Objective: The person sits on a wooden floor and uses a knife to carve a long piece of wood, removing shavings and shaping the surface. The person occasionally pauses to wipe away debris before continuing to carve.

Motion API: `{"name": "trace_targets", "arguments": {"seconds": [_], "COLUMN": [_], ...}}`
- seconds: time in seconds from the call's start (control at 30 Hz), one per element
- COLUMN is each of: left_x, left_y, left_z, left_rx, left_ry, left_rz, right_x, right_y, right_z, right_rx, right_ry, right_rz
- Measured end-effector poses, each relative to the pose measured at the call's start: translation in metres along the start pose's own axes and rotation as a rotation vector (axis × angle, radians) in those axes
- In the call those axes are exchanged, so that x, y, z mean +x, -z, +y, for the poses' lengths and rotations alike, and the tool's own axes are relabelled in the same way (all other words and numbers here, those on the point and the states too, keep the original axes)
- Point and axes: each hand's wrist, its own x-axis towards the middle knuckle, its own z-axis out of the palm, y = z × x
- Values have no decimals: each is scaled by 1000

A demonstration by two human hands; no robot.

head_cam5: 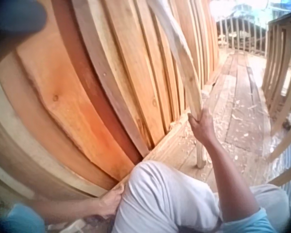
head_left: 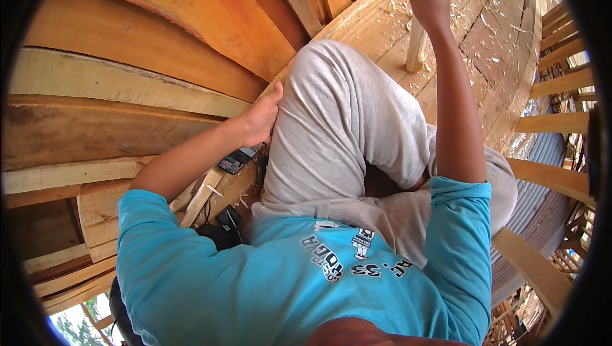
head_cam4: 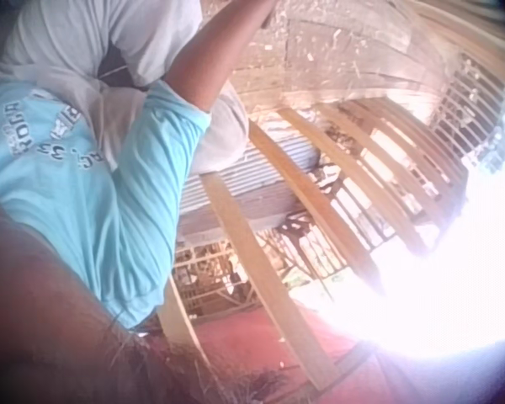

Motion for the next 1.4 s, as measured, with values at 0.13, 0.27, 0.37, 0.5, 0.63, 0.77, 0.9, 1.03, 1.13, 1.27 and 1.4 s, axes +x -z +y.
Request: {"name": "trace_targets", "arguments": {"seconds": [0.13,0.27,0.37,0.5,0.63,0.77,0.9,1.03,1.13,1.27,1.4], "left_x": [12,12,21,-7,-28,-34,-31,-33,-28,-35,-48], "left_y": [22,0,14,-3,-27,-38,-11,-22,10,34,29], "left_z": [31,19,-42,-52,9,0,-54,-71,-72,-92,-100], "left_rx": [-65,85,232,-70,-212,115,136,31,40,329,403], "left_ry": [-550,-689,-573,13,19,-586,29,268,248,144,68], "left_rz": [-25,29,193,170,67,234,252,301,266,240,322], "right_x": [-1,0,1,1,0,1,1,1,-1,-2,-2], "right_y": [-3,-2,0,0,1,-1,6,0,-7,-2,10], "right_z": [2,9,1,4,-6,2,4,12,12,11,2], "right_rx": [7,-73,-71,38,77,121,158,51,95,145,157], "right_ry": [32,-7,-45,-66,-127,-51,-106,29,135,75,-4], "right_rz": [20,-71,-126,-137,-182,-128,-156,-77,-8,-63,-113]}}
